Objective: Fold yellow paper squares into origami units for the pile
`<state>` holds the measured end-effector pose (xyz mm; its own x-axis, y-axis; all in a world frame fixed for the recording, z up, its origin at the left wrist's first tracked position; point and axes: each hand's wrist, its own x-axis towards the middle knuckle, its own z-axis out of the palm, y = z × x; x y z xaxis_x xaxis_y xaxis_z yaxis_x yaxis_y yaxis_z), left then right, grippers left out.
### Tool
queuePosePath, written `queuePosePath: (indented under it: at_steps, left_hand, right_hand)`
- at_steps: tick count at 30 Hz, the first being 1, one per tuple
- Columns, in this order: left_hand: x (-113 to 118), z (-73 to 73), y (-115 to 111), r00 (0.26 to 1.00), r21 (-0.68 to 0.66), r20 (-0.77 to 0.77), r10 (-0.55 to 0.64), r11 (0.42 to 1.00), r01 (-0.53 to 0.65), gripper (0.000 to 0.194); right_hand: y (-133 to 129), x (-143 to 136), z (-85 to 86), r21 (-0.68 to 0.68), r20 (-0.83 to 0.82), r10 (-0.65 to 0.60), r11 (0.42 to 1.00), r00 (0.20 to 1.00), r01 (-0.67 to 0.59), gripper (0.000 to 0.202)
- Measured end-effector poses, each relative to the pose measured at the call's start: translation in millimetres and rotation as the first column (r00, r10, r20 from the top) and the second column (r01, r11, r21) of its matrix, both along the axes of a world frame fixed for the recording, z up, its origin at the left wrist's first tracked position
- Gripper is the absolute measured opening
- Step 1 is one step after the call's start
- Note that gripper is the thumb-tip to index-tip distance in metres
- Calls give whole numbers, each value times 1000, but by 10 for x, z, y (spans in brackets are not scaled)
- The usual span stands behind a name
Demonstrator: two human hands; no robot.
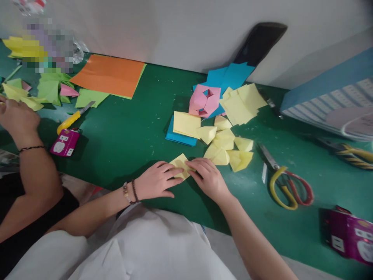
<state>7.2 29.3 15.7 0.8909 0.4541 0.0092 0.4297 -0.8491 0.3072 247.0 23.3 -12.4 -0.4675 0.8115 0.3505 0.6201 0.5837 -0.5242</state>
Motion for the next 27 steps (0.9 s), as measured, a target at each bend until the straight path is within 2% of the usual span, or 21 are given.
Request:
queuePosePath:
  at_steps: [6, 9, 11, 12, 14, 17, 21, 23, 27]
  left_hand:
    - [8, 18, 4, 1000, 0, 1, 5, 1000, -5, 55]
    - [11, 14, 4, 1000, 6, -1, 8, 1000, -8, 57]
    - [13, 10, 2, 1000, 13, -3, 6, 1000, -6, 58]
    - [14, 9, 1, 1000, 15, -6, 6, 1000, -6, 58]
    - [14, 9, -2, 1000, 16, -13, 5, 1000, -5, 59]
    - [10, 15, -3, 1000, 15, -14, 5, 1000, -5, 58]
    - [6, 19, -1, 1000, 13, -3, -5, 1000, 5, 49]
    - [6, 17, -1, 1000, 10, -7, -4, 1000, 4, 47]
    - [5, 8, -3, 1000, 10, 0, 2, 1000, -2, 46]
  right_hand:
    - [22, -9, 2, -27, -2, -14, 1000, 1000, 14, 26]
    - [-9, -8, 91, -61, -33, -36, 998, 999, 34, 24]
    - [-89, -4, 180, -125, -53, -112, 987, 992, 105, 22]
    - [-150, -4, 224, -181, -58, -170, 971, 984, 157, 21]
    - [-306, -10, 292, -363, -55, -278, 900, 959, 240, 23]
    - [-560, -45, 317, -616, -141, -320, 769, 937, 170, 20]
    - [-760, -116, 260, -747, -197, -359, 658, 912, 97, 13]
    - [-784, -139, 237, -760, -197, -359, 643, 912, 90, 12]
    - [-762, -144, 234, -720, -177, -324, 686, 929, 102, 11]
